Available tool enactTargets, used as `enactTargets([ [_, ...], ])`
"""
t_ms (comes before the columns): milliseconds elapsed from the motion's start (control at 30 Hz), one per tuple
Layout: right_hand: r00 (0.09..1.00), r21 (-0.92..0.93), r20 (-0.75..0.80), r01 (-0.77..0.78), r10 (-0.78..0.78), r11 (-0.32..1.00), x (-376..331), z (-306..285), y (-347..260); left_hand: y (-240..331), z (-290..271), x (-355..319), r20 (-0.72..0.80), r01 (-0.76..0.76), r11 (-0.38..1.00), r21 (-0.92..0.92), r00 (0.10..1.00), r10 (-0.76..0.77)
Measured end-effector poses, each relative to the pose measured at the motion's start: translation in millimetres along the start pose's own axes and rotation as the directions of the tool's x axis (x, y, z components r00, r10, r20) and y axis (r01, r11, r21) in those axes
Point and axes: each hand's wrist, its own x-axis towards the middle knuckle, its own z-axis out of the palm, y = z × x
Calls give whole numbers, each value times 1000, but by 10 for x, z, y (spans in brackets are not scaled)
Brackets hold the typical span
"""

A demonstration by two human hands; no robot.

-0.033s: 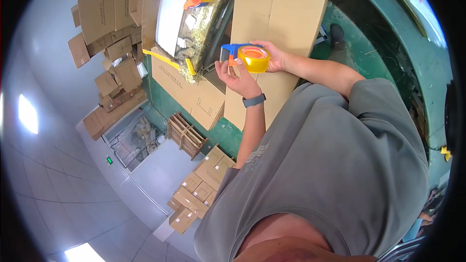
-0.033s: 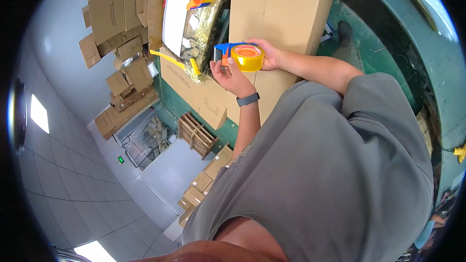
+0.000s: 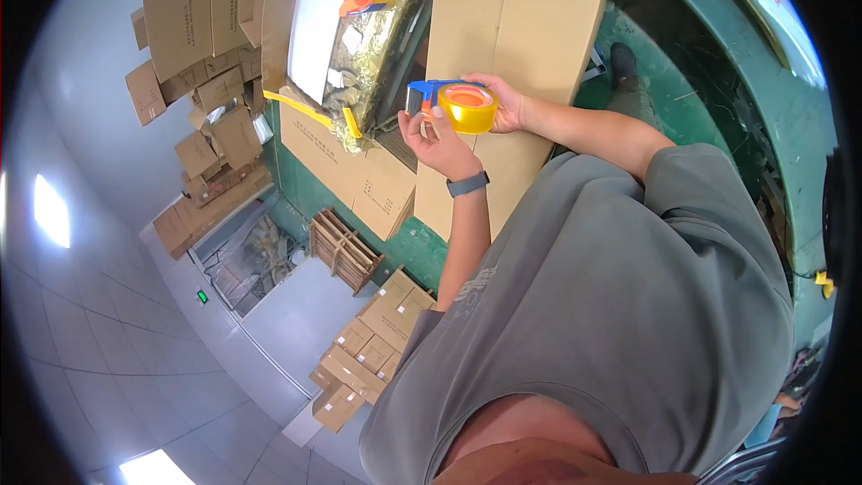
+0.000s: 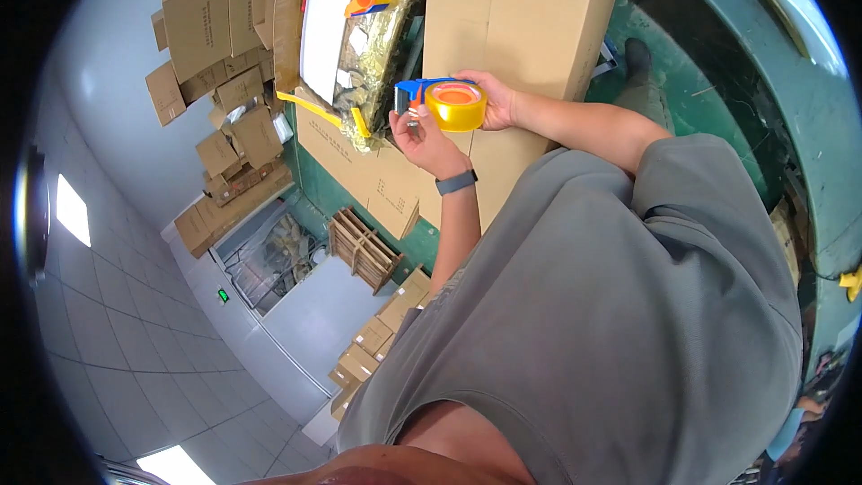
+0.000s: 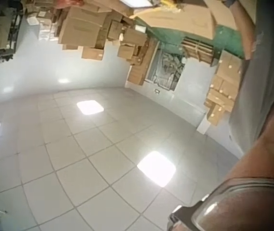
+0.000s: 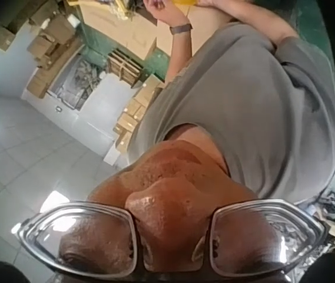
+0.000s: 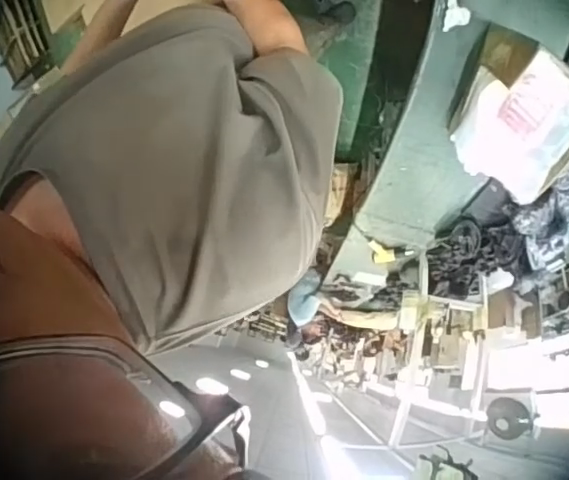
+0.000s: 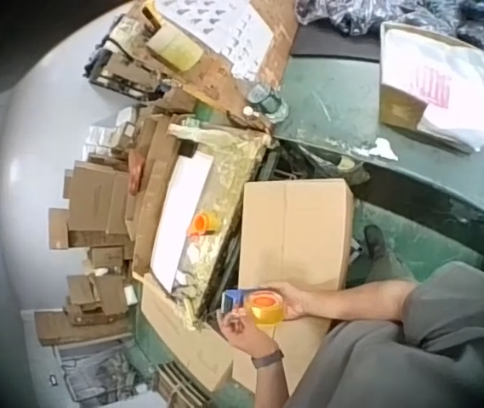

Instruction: Assembling and taping a cardboard box, then individually bagging and packing bicycle seats.

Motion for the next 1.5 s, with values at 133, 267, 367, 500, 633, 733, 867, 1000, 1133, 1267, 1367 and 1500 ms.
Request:
enactTargets([
  [133,999,37,25,-24,23,999,64,-32,-21,-80,-16,248,-81,140,978,-156,985,-154],
  [267,1000,20,19,-10,9,1000,47,12,-13,-141,-28,417,-152,169,952,-255,965,-212],
  [367,999,2,4,32,-32,1000,90,-23,-9,-133,-67,475,-78,233,952,-197,965,-252],
  [500,999,38,7,36,-36,999,73,-39,-18,-75,-71,518,-4,255,962,-97,967,-256],
  [633,1000,25,19,22,-22,999,60,-32,-10,-16,-91,610,8,217,976,-5,976,-217],
  [733,1000,28,5,10,-11,1000,67,-47,-36,-7,-120,717,11,276,961,-13,961,-276],
  [867,1000,16,2,1,-1,1000,96,-100,-53,-16,-148,836,100,298,954,24,949,-299],
  [1000,999,20,38,-28,27,999,91,-55,-39,-321,-422,1054,373,572,765,-296,807,-459],
  [1133,1000,9,27,-3,2,1000,110,-89,-36,-290,-456,1017,655,839,357,-411,545,-524],
  [1267,1000,22,6,18,-18,1000,72,-121,-7,-210,-615,919,620,740,-27,-672,541,-569],
  [1367,1000,20,23,-21,21,1000,47,-171,9,-480,-955,897,126,488,745,-455,863,-489],
  [1500,999,-54,-38,25,-27,998,-23,-175,-21,-1023,-1360,547,493,-297,686,664,863,-104],
])
